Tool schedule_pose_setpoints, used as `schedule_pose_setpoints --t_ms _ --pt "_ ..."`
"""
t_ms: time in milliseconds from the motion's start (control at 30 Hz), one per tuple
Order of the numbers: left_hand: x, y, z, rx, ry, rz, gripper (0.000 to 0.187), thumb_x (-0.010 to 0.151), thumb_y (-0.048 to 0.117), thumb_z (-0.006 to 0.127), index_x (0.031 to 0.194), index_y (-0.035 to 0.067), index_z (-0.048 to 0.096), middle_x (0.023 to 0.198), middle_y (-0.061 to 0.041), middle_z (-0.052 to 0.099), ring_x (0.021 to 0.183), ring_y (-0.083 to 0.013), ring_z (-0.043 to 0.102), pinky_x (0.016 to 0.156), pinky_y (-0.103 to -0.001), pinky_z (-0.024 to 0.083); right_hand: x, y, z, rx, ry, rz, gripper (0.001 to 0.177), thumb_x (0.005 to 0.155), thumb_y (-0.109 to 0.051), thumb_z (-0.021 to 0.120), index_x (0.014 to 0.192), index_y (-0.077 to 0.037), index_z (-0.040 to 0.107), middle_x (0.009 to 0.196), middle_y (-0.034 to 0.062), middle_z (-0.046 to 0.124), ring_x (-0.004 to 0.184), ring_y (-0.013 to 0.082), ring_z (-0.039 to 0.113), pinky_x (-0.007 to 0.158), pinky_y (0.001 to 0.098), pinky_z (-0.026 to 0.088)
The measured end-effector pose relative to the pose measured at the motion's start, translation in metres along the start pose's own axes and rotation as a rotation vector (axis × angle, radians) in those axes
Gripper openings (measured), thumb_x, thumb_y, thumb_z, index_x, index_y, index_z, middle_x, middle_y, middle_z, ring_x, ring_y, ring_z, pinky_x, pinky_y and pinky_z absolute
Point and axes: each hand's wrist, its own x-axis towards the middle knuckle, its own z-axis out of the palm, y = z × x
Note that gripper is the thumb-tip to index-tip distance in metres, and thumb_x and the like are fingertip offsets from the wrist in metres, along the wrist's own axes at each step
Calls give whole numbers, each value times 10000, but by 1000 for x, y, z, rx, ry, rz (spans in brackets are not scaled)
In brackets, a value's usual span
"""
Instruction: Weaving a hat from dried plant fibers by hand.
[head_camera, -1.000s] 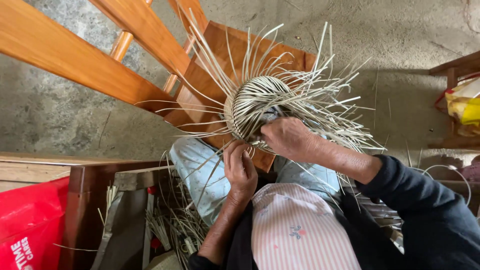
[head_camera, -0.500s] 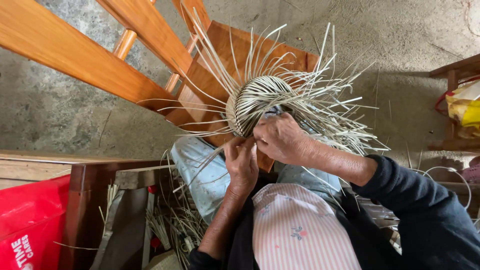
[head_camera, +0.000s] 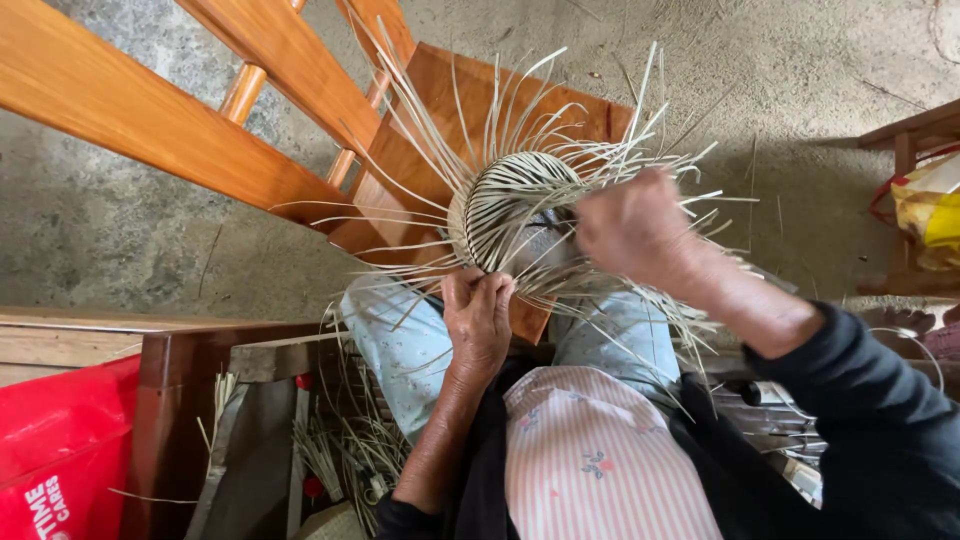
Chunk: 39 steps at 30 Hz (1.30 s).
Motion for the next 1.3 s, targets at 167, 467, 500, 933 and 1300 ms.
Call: schedule_pose_setpoints --t_ms 167,467,500,933,1300 --pt "2 11 -7 67 19 65 112 1011 157 641 1052 57 671 1021 -99 553 883 -284 564 781 -389 476 11 60 -52 112 -129 329 262 956 -128 493 732 -171 622 656 -24 541 704 220 590 899 411 416" --pt "-41 33 -16 -106 -196 -219 271 930 310 708 815 71 655 705 -155 586 674 -397 604 617 -467 484 -21 -39 -12 -144 687 -288 200 899 -28 573 1060 -29 691 1095 151 665 1033 324 664 953 466 513" --pt "-40 33 -15 -122 -307 -449 369 960 333 652 911 -32 672 723 -332 643 781 -591 617 644 -646 439 -15 -59 14 784 709 -535 179 939 -85 557 1050 -2 670 1142 217 678 1016 420 677 850 532 561" --pt "29 -62 25 -492 -87 -869 851 885 522 739 1375 -122 474 1333 -390 535 1228 -444 599 1123 -584 379 -30 -86 69 833 627 104 192 938 -192 711 1085 -72 738 915 105 671 864 314 700 762 437 588" --pt "65 -135 46 -711 -198 -606 483 995 449 622 1214 28 714 1111 -202 709 1077 -284 651 1000 -526 480 25 -85 60 767 811 262 394 1013 -361 695 753 -110 537 709 56 517 710 336 616 711 444 472"
